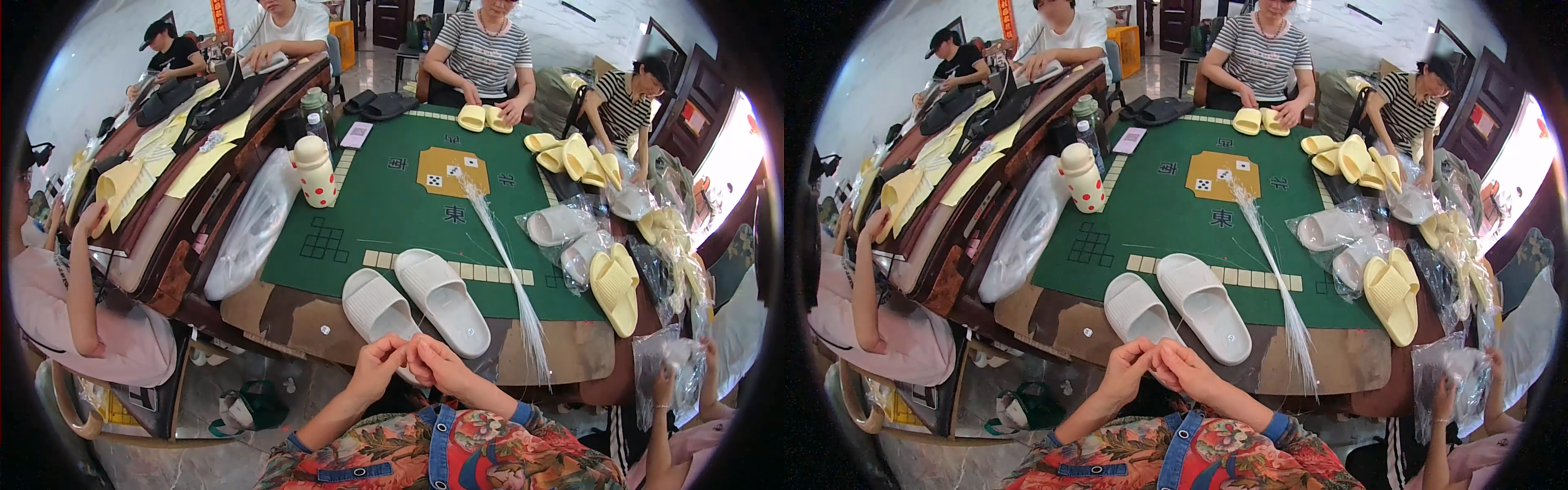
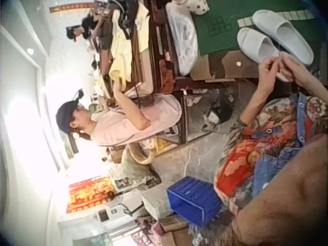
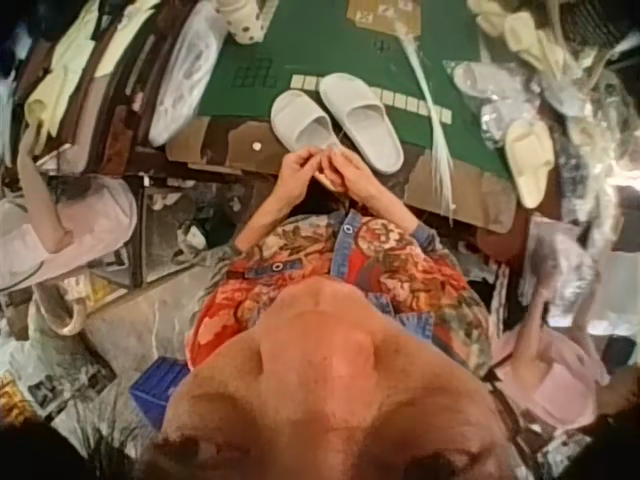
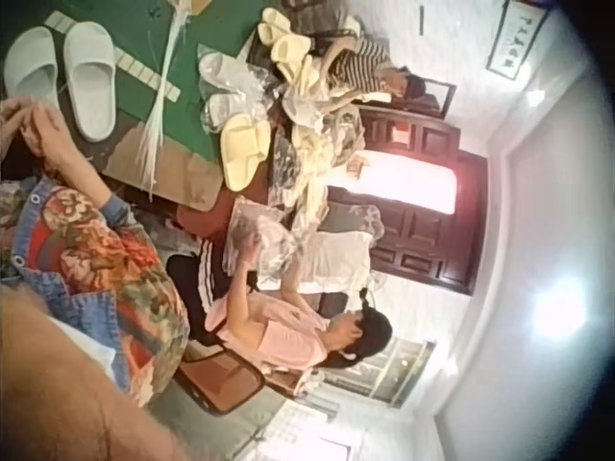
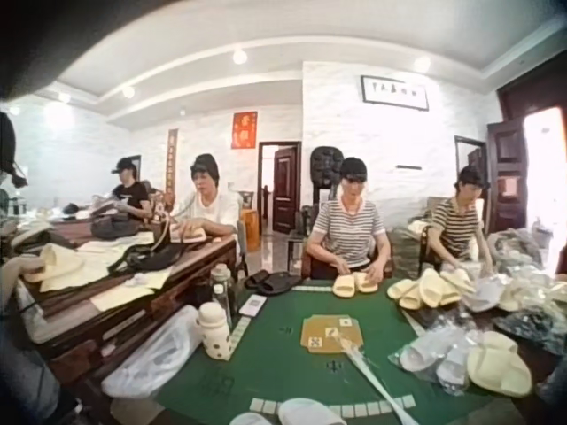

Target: The person pairs slippers by threading plastic tag fasteners through each slipper to attach them together by hand.

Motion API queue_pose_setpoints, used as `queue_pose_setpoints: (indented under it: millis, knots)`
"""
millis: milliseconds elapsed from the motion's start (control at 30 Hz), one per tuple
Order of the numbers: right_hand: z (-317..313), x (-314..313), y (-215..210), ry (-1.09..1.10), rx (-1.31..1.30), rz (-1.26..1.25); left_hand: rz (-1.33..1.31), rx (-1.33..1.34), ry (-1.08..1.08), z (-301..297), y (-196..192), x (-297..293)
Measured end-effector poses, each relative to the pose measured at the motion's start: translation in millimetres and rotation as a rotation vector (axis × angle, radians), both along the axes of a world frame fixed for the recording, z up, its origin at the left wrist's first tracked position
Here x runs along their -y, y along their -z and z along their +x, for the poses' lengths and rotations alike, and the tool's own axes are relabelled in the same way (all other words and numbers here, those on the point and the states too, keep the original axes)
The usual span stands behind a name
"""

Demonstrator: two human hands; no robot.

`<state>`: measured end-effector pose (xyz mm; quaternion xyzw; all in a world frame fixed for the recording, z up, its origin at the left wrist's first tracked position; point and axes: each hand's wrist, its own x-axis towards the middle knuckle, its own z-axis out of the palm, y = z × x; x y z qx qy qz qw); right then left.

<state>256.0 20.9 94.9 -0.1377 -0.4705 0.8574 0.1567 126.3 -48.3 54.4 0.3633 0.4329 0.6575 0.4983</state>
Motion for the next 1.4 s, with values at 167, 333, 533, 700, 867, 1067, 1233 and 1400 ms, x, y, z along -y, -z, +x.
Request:
queue_pose_setpoints:
  millis: [167,333,533,700,867,1067,1233,1400]
  knots:
    - [0,1,0,0.171,0.158,0.044,-0.002,-0.317,-0.192,-10,-6,-4]
    - [8,-4,24,0.065,0.27,0.38,0.054,-0.714,-0.262,-23,-20,-16]
    - [10,-15,27,0.066,0.423,0.217,0.206,-1.044,-0.284,-60,-22,-38]
    - [-26,-31,48,0.074,0.553,-0.067,-0.061,-0.956,-0.272,-123,14,-87]
    - [-74,-44,54,0.072,0.554,-0.2,-0.168,-1.106,-0.012,-131,25,-114]
    - [-112,-46,69,0.368,0.478,-0.268,-0.264,-0.829,0.232,-144,33,-126]
    - [-120,-46,69,0.469,0.432,-0.349,-0.405,-0.356,0.368,-144,31,-132]
    - [-119,-48,73,0.477,0.412,-0.398,-0.389,-0.103,0.417,-147,24,-123]
